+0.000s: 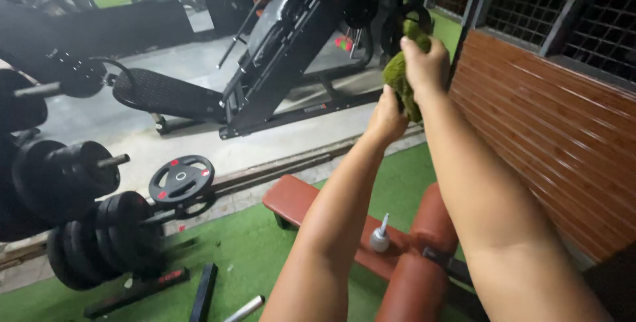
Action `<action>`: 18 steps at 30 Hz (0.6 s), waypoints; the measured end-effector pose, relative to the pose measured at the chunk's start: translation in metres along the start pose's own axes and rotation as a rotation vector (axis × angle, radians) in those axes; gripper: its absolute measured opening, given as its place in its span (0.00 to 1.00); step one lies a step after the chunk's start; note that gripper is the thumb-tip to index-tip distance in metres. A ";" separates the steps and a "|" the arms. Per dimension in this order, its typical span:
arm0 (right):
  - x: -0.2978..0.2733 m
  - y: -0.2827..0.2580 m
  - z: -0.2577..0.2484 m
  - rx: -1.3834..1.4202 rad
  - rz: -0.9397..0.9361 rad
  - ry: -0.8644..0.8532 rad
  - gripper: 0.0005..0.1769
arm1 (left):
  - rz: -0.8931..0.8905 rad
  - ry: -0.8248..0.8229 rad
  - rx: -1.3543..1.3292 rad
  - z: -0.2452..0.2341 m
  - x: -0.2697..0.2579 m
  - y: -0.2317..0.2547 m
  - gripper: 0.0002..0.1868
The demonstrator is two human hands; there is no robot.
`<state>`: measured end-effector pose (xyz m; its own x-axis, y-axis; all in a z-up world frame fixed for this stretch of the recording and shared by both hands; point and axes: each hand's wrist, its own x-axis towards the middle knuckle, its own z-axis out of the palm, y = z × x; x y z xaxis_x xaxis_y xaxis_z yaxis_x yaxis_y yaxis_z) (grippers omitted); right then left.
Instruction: Cleaning and wiping down various gym equipment parts with a cloth and cleaning spray.
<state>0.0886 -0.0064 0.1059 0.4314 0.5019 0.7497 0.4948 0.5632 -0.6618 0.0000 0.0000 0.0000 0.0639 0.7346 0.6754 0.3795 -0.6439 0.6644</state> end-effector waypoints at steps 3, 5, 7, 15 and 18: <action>0.002 -0.026 0.001 -0.126 0.012 -0.073 0.17 | -0.015 -0.036 0.060 -0.004 0.006 -0.017 0.26; -0.019 -0.049 -0.002 -0.268 -0.326 -0.135 0.15 | 0.143 -0.017 -0.042 -0.018 0.007 -0.022 0.22; -0.029 -0.064 -0.001 -0.410 -0.670 -0.194 0.14 | 0.305 0.006 -0.146 -0.035 0.008 -0.018 0.20; 0.007 -0.050 0.055 0.116 0.024 -0.531 0.14 | -0.005 -0.060 -0.051 -0.077 0.008 -0.019 0.32; 0.005 -0.040 0.066 0.634 0.387 -0.585 0.13 | 0.117 -0.027 -0.107 -0.074 0.013 -0.045 0.32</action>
<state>0.0211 0.0171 0.1361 -0.0522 0.8815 0.4693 -0.1803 0.4539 -0.8726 -0.0849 0.0226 0.0023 0.1277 0.6578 0.7423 0.2672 -0.7436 0.6129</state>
